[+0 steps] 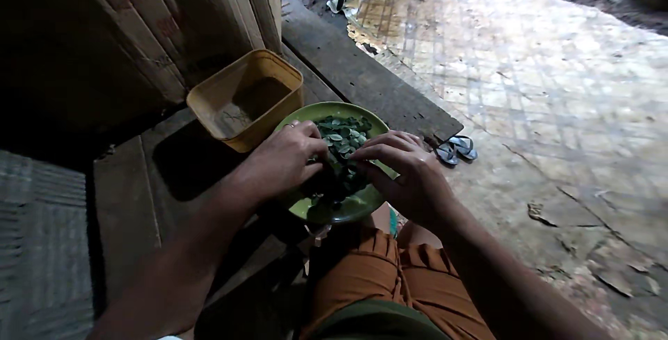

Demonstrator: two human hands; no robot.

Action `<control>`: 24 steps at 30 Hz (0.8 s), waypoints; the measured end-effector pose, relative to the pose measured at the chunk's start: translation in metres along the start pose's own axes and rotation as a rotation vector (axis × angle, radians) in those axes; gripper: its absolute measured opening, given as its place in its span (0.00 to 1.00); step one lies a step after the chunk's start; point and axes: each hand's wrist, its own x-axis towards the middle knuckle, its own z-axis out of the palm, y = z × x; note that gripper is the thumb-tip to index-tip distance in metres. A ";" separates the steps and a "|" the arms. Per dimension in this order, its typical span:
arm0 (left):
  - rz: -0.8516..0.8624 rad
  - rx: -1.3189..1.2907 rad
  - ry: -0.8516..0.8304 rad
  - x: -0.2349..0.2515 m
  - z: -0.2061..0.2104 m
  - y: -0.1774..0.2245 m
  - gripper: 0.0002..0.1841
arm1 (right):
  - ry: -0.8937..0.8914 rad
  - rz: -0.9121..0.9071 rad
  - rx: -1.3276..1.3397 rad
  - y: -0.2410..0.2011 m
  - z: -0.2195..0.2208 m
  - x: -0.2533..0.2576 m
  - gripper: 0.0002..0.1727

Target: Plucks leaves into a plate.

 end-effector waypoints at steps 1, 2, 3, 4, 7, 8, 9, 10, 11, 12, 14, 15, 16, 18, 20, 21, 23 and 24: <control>-0.015 -0.046 0.037 0.000 -0.004 0.001 0.05 | 0.004 0.011 0.020 0.000 0.000 0.000 0.10; -0.035 -0.095 0.064 -0.001 -0.008 0.002 0.07 | 0.007 0.028 0.050 0.000 -0.001 0.001 0.11; -0.060 -0.150 0.077 -0.001 -0.011 0.003 0.07 | 0.006 0.050 0.074 0.000 -0.003 0.002 0.11; -0.079 -0.210 0.089 -0.001 -0.012 0.004 0.08 | 0.005 0.071 0.096 -0.001 -0.004 0.004 0.12; -0.110 -0.337 0.098 0.001 -0.012 0.006 0.07 | 0.003 0.091 0.147 -0.005 -0.003 0.010 0.13; -0.117 -0.354 0.090 0.001 -0.011 0.007 0.07 | 0.003 0.092 0.147 -0.006 -0.002 0.012 0.13; -0.123 -0.363 0.083 0.001 -0.011 0.008 0.07 | 0.001 0.095 0.141 -0.007 -0.001 0.014 0.11; -0.123 -0.367 0.080 0.002 -0.010 0.007 0.07 | 0.000 0.102 0.132 -0.008 0.000 0.016 0.10; -0.117 -0.375 0.082 0.002 -0.009 0.007 0.07 | 0.001 0.106 0.124 -0.008 0.001 0.017 0.09; -0.104 -0.388 0.089 0.002 -0.008 0.006 0.07 | 0.001 0.109 0.123 -0.007 0.002 0.019 0.08; -0.080 -0.440 0.089 0.002 -0.006 0.004 0.14 | -0.004 0.135 0.150 -0.006 0.002 0.021 0.08; -0.092 -0.496 0.070 0.002 -0.007 0.005 0.21 | -0.009 0.161 0.167 -0.005 0.002 0.022 0.07; -0.112 -0.573 0.053 0.003 -0.008 0.007 0.28 | -0.009 0.181 0.185 -0.004 0.001 0.023 0.07; -0.129 -0.726 0.069 0.007 -0.006 0.011 0.34 | 0.002 0.197 0.219 -0.002 0.003 0.022 0.06; -0.137 -0.818 0.139 0.010 0.001 0.016 0.28 | 0.017 0.195 0.225 0.000 0.005 0.021 0.07; -0.152 -0.839 0.179 0.012 0.006 0.019 0.23 | 0.026 0.196 0.224 0.001 0.006 0.021 0.07; -0.187 -0.887 0.255 0.013 0.015 0.021 0.12 | 0.047 0.195 0.234 0.002 0.008 0.020 0.06; -0.205 -0.906 0.277 0.013 0.018 0.022 0.08 | 0.056 0.194 0.237 0.002 0.008 0.020 0.06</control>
